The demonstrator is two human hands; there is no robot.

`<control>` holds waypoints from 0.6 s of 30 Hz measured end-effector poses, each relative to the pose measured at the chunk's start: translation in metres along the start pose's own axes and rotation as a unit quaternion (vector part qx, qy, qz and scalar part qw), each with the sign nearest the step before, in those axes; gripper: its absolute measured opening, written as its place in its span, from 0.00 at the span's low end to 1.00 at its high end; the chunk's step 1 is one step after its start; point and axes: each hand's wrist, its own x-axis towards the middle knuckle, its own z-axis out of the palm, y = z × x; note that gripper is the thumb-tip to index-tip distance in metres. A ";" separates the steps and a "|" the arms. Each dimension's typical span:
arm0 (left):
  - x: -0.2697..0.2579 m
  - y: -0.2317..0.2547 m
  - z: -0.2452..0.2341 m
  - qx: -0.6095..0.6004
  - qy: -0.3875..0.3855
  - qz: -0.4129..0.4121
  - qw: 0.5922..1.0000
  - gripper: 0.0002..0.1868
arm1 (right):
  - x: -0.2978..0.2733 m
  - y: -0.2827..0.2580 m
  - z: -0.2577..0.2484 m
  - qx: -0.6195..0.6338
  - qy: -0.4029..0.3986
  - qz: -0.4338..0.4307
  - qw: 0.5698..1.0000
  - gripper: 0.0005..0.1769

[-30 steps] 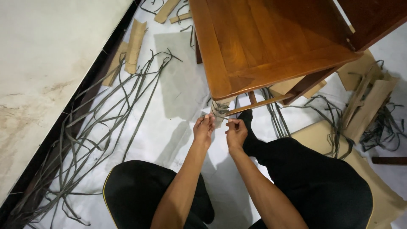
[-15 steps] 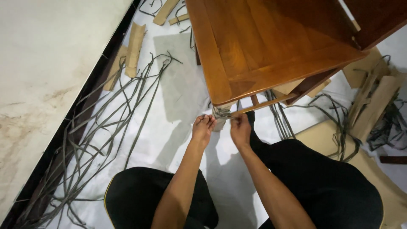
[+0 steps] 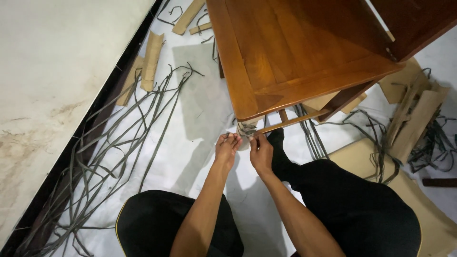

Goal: Wrapping the legs of a wooden chair with cardboard and plastic ties for protection.

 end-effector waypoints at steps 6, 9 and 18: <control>0.049 -0.022 -0.006 0.030 0.020 0.036 0.999 0.02 | 0.010 0.033 0.014 0.043 -0.011 0.089 0.995 0.10; 0.023 -0.006 0.004 0.052 0.005 0.034 0.998 0.03 | 0.010 0.019 0.002 0.006 -0.037 0.073 0.997 0.04; 0.030 -0.009 0.004 0.072 0.005 0.039 0.997 0.03 | -0.001 -0.018 -0.010 -0.003 -0.050 0.041 0.998 0.05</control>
